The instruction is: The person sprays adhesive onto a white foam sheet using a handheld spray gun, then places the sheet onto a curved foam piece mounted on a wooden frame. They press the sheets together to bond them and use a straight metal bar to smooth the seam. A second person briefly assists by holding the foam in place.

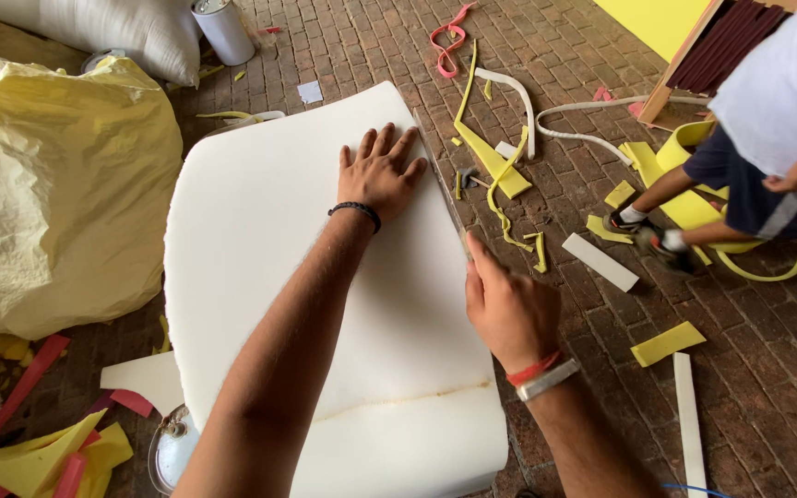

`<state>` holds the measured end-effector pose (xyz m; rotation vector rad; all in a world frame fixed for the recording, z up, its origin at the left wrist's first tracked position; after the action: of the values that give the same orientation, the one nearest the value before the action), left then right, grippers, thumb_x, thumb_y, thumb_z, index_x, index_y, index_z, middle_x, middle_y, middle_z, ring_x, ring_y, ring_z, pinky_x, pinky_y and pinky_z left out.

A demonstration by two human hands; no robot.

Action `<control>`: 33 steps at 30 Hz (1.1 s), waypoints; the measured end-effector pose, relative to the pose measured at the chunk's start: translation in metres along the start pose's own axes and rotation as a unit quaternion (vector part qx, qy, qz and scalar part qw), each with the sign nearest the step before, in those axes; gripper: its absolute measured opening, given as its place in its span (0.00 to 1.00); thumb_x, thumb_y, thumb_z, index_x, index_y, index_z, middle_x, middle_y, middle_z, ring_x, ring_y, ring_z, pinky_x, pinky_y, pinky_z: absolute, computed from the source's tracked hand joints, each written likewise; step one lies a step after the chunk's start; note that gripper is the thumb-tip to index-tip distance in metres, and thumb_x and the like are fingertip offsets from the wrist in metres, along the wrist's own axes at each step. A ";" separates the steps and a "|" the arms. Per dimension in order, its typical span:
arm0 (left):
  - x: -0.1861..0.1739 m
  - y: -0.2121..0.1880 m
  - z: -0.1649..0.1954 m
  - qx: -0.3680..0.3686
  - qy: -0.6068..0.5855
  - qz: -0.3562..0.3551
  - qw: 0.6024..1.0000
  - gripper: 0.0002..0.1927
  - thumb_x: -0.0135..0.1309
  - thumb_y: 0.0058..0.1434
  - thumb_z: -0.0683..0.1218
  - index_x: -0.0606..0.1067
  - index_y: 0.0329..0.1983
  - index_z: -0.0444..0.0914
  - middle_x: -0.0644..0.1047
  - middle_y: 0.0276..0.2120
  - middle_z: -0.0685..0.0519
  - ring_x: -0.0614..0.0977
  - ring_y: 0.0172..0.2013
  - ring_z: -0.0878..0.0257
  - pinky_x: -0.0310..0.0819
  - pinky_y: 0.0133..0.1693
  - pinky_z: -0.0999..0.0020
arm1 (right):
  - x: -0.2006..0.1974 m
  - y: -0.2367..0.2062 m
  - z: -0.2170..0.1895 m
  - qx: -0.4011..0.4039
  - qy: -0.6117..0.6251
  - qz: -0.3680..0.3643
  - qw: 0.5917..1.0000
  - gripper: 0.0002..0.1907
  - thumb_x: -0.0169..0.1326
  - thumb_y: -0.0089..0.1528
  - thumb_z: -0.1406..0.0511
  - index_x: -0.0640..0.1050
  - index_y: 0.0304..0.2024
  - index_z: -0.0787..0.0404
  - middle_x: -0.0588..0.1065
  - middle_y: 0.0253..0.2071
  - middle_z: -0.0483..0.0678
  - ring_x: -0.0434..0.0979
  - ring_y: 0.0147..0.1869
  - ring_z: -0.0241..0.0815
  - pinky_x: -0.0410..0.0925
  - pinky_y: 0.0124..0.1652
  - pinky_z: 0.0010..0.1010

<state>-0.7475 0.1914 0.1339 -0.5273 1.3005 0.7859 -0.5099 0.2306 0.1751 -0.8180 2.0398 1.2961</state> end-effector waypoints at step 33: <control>0.019 -0.173 0.065 0.124 0.011 0.143 0.982 0.33 0.36 0.75 0.61 0.51 0.80 0.48 0.50 0.78 0.45 0.51 0.76 0.44 0.38 0.73 0.43 | -0.003 -0.190 0.019 0.028 -0.036 0.032 0.998 0.20 0.59 0.65 0.62 0.77 0.58 0.60 0.76 0.16 0.44 0.67 0.13 0.35 0.58 0.16 0.30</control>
<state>-0.5726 0.1326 0.1143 -0.1496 1.4909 0.8394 -0.3624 0.1841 0.0630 -0.6766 2.0508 1.2774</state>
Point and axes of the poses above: each hand's wrist, its own y-axis towards the middle knuckle, its own x-axis out of the palm, z = x × y, the point moved 10 cm from there along y, towards the middle knuckle
